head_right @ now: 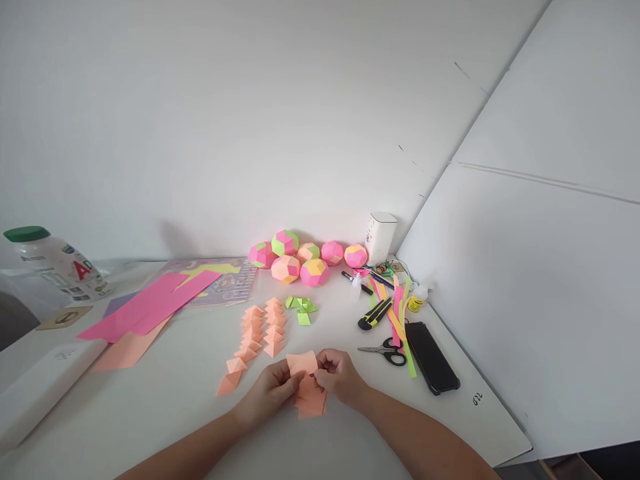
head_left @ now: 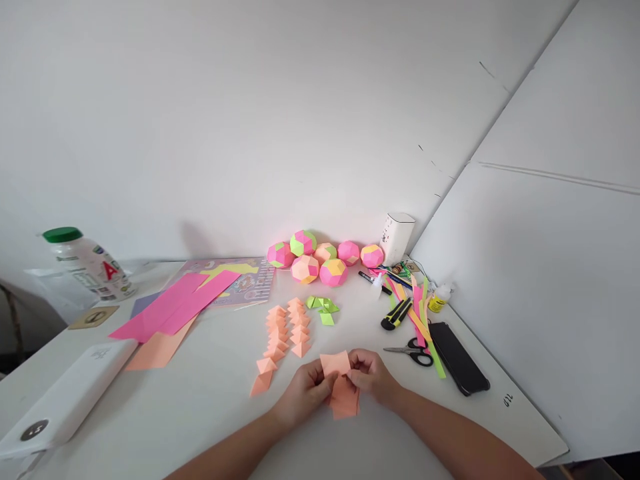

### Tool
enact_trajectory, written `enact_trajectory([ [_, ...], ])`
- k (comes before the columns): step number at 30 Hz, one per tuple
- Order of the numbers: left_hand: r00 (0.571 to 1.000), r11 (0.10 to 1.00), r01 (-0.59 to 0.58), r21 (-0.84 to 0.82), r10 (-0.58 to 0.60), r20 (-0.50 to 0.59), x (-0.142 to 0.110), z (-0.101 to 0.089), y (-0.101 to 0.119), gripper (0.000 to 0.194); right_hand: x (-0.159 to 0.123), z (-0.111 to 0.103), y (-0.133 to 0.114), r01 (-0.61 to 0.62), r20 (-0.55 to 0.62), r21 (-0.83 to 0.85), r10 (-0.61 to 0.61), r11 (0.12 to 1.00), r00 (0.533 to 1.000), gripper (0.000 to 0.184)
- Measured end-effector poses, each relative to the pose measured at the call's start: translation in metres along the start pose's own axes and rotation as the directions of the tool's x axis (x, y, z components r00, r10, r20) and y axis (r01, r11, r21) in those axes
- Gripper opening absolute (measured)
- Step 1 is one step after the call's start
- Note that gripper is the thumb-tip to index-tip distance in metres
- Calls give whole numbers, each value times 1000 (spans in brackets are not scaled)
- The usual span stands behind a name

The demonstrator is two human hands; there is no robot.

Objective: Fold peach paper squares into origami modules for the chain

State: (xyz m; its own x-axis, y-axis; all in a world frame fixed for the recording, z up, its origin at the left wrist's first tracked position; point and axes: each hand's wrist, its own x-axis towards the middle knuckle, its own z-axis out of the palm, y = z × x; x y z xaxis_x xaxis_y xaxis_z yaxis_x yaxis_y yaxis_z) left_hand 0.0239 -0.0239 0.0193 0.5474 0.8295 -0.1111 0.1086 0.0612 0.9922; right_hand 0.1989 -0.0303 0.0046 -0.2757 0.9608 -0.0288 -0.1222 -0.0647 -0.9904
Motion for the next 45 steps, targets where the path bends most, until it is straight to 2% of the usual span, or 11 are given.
enact_trajectory([
  [7,999,1000,10,15,-10,-50,0,-2,-4,44,1,-4,-2,70,-16,149,-68,986,998,14],
  [14,1000,999,-3,-32,3,-17,-1,1,-2,42,-2,-5,3,28,136,-39,-22,999,990,21],
  [18,999,1000,4,-10,-4,-47,1,0,-8,40,-2,-5,0,19,100,-70,-11,997,995,21],
  [24,997,989,7,-149,-20,-81,1,-3,-9,29,1,-5,-5,3,8,13,-3,1000,1000,23],
  [27,993,975,-28,-220,3,-116,1,-4,-9,24,3,-7,-4,-9,-27,32,10,999,1000,23],
  [31,990,946,-63,-318,19,-141,3,-3,-12,29,2,-7,-1,-24,15,-2,24,1000,1000,23],
  [34,990,944,-49,-327,2,-143,5,-2,-14,34,1,-6,1,-15,43,-38,16,999,999,21],
  [38,987,932,-74,-356,18,-157,4,-1,-12,39,0,-4,-2,-2,16,-59,3,998,1000,18],
  [42,986,946,-78,-315,26,-167,5,-2,-14,38,-1,-3,-5,21,-10,-19,-21,1000,1000,15],
  [45,983,957,-83,-277,33,-181,5,-4,-16,35,-1,-4,-5,89,-16,47,-88,995,996,16],
])
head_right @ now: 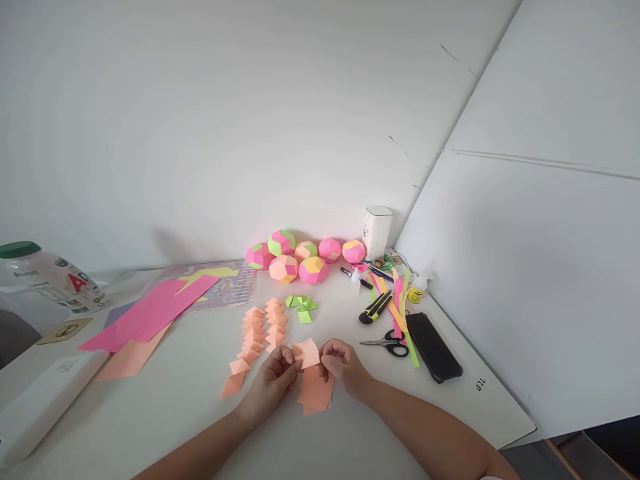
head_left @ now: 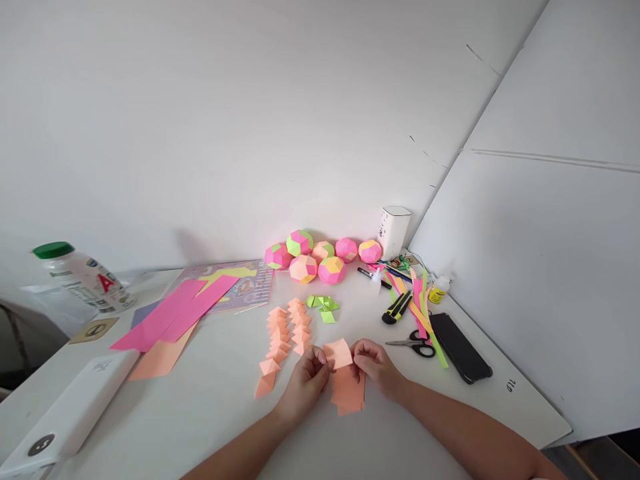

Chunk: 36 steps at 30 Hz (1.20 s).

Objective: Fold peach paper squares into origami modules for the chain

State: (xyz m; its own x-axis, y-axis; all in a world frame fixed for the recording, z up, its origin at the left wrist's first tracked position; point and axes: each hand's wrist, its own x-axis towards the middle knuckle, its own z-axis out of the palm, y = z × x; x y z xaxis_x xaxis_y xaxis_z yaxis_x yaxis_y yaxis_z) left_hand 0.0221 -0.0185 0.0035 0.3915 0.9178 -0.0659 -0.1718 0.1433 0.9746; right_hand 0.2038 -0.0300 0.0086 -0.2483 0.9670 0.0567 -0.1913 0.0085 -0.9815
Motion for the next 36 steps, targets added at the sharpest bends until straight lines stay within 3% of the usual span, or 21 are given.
enact_trajectory([
  [4,1000,999,-7,38,6,18,0,0,2,29,-1,-2,5,77,-3,14,-77,997,997,7],
  [7,999,998,15,58,-16,32,-1,1,5,32,-2,-2,8,155,46,-156,-150,976,988,28],
  [12,998,994,50,96,-54,42,-3,1,7,42,-2,-1,9,283,65,-314,-277,906,959,34],
  [20,992,995,50,86,-59,111,-3,-2,7,42,0,-3,13,167,65,-355,-154,920,986,27],
  [26,976,995,15,94,-35,213,-4,-2,11,31,2,-4,12,161,22,-351,-164,922,986,23],
  [29,986,992,-42,123,22,162,-4,0,10,31,2,-4,9,165,22,-367,-169,915,985,28],
  [32,988,986,-106,128,90,128,-3,0,6,31,1,-4,7,96,32,-347,-90,933,995,31],
  [36,992,995,-21,94,9,129,-3,-1,-1,29,0,-4,8,2,42,-330,13,944,999,33],
])
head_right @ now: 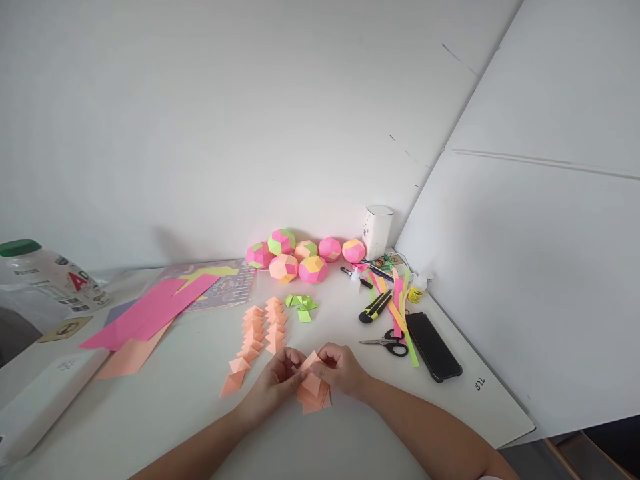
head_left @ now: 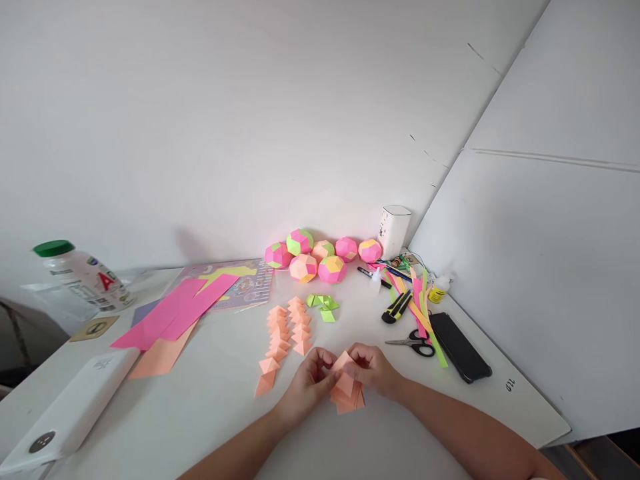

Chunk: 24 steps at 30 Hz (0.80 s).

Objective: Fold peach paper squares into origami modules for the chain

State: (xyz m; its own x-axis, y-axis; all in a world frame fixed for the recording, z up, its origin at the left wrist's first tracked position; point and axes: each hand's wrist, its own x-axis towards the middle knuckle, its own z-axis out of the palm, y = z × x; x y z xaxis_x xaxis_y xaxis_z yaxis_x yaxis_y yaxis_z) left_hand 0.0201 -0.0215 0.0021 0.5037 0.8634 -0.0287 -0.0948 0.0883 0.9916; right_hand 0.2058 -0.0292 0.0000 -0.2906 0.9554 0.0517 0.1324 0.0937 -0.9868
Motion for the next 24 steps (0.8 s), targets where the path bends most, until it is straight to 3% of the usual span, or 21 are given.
enact_trajectory([
  [4,1000,999,1,46,-1,4,-3,-1,-2,26,0,0,0,-20,13,-43,21,999,1000,32],
  [11,993,988,-115,106,117,-12,-2,-1,0,26,1,-1,0,35,10,-112,-34,993,999,32],
  [18,999,999,-27,33,27,20,-6,-2,2,24,1,-2,0,46,37,-66,-43,997,998,31],
  [24,961,958,-269,102,261,86,-3,-4,0,27,2,-3,0,50,61,-47,-47,998,997,34],
])
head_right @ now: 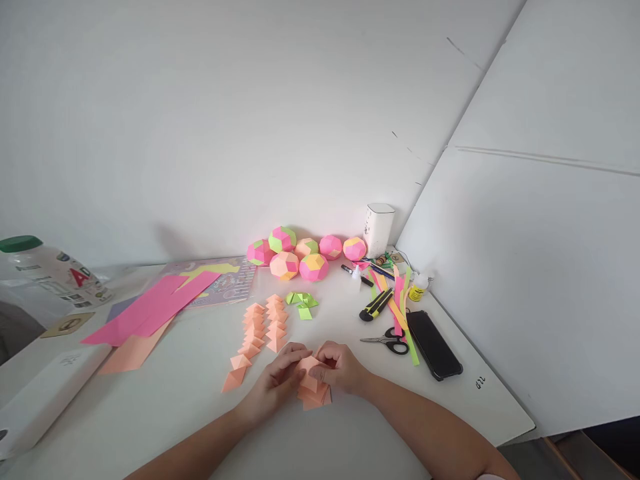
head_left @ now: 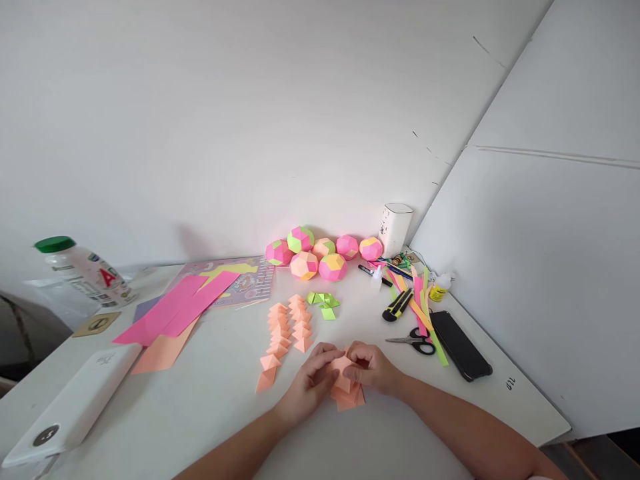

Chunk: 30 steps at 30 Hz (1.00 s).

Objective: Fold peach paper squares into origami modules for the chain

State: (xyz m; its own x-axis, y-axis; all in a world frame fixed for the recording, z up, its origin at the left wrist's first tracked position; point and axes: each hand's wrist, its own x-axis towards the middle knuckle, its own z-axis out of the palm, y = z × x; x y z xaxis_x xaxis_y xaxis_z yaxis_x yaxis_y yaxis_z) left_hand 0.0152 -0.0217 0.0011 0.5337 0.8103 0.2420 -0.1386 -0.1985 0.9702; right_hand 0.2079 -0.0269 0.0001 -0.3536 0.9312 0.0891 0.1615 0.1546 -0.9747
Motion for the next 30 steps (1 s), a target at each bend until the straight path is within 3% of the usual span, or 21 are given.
enact_trajectory([
  [4,998,1000,-8,28,7,62,-1,0,-3,31,0,1,-2,7,-10,-7,-7,1000,1000,35],
  [12,990,979,136,151,-140,18,0,3,1,31,-1,1,1,22,-50,16,-21,1000,999,27],
  [17,989,967,139,212,-145,15,1,2,3,29,0,3,0,52,-83,62,-46,997,995,28],
  [23,986,956,151,252,-163,26,1,3,6,29,-1,4,4,4,-107,159,13,987,994,27],
  [30,987,947,126,295,-151,64,3,2,8,29,0,3,1,-14,-110,154,31,988,993,28],
])
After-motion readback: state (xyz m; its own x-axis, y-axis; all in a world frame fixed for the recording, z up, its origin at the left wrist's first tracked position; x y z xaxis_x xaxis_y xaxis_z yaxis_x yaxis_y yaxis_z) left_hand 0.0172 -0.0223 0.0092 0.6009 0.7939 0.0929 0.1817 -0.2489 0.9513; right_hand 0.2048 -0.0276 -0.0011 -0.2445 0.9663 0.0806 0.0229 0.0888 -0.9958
